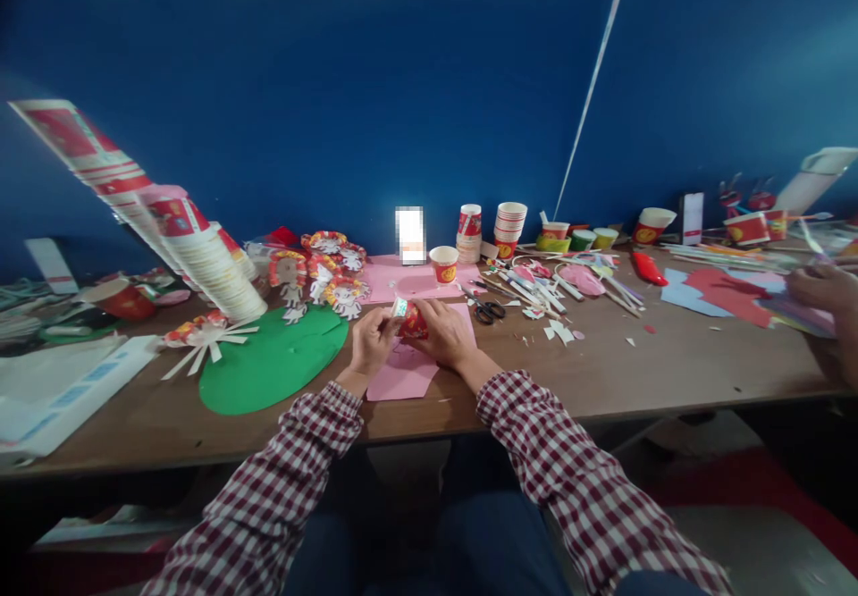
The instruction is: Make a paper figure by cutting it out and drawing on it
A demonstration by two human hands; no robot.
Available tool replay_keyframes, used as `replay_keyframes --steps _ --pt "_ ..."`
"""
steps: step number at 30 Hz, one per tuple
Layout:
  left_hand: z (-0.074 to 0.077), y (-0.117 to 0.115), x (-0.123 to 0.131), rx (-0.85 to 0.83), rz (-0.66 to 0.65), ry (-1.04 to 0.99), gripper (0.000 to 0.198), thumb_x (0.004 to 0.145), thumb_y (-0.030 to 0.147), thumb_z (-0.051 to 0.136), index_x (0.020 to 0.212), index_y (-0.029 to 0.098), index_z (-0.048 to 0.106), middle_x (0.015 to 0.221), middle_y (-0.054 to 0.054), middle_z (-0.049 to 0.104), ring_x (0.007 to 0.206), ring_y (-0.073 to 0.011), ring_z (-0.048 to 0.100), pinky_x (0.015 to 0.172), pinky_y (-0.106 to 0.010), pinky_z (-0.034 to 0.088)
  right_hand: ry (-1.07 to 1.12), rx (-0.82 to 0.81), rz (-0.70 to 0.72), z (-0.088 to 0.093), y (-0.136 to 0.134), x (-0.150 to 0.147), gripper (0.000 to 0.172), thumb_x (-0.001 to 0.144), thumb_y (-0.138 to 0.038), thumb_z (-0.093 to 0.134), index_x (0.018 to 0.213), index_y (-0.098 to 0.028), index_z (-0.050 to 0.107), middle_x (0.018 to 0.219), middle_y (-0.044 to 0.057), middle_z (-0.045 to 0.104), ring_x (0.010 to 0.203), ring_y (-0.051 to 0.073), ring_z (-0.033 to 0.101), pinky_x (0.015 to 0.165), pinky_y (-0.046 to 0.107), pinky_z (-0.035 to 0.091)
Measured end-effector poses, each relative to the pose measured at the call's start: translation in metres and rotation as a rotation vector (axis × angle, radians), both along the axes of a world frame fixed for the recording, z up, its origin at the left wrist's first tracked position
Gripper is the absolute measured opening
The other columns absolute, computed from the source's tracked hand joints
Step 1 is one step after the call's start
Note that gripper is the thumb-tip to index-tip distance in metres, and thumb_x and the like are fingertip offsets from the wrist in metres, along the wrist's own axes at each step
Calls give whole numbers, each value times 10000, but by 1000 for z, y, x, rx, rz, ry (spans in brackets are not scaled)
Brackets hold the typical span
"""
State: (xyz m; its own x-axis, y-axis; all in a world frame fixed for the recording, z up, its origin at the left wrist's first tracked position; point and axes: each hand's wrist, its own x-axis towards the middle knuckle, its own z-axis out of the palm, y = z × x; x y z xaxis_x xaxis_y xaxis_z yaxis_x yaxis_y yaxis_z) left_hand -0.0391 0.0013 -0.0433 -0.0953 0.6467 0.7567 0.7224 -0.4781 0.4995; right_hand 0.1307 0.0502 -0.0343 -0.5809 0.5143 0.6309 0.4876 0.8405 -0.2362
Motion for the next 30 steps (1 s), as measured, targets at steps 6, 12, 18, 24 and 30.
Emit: replay_keyframes --steps 6,12,18,24,30 --pt "0 0 -1 2 26 -4 376 925 402 429 613 194 458 588 8 491 574 -129 475 592 -253 359 -17 11 -5 2 -1 -1 624 765 -486 678 1256 -164 466 1137 146 615 999 294 593 843 406 481" --pt "-1 0 -2 -11 56 -17 362 914 384 436 611 192 480 562 8 500 546 -127 496 574 -245 376 -40 -3 3 3 -2 0 657 755 -505 678 1268 -156 463 1135 148 614 1001 294 592 835 399 477" --pt "-2 -1 -6 -4 133 -101 356 965 308 315 749 173 565 587 -5 569 527 -122 538 542 -235 393 -65 21 -83 -1 2 4 673 751 -516 682 1281 -161 469 1126 130 615 988 296 581 829 388 458" --pt "1 -2 -5 4 62 -26 252 862 395 558 737 178 588 642 0 586 573 -119 528 567 -235 397 -101 80 -145 -1 1 3 677 769 -532 660 1303 -166 466 1118 136 614 997 300 559 846 393 422" --pt "0 1 -1 34 -26 43 232 893 347 530 750 182 609 685 -12 597 625 -127 537 612 -248 419 -125 87 -174 -1 0 3 732 759 -553 662 1338 -168 435 1190 138 593 1026 303 544 852 392 409"
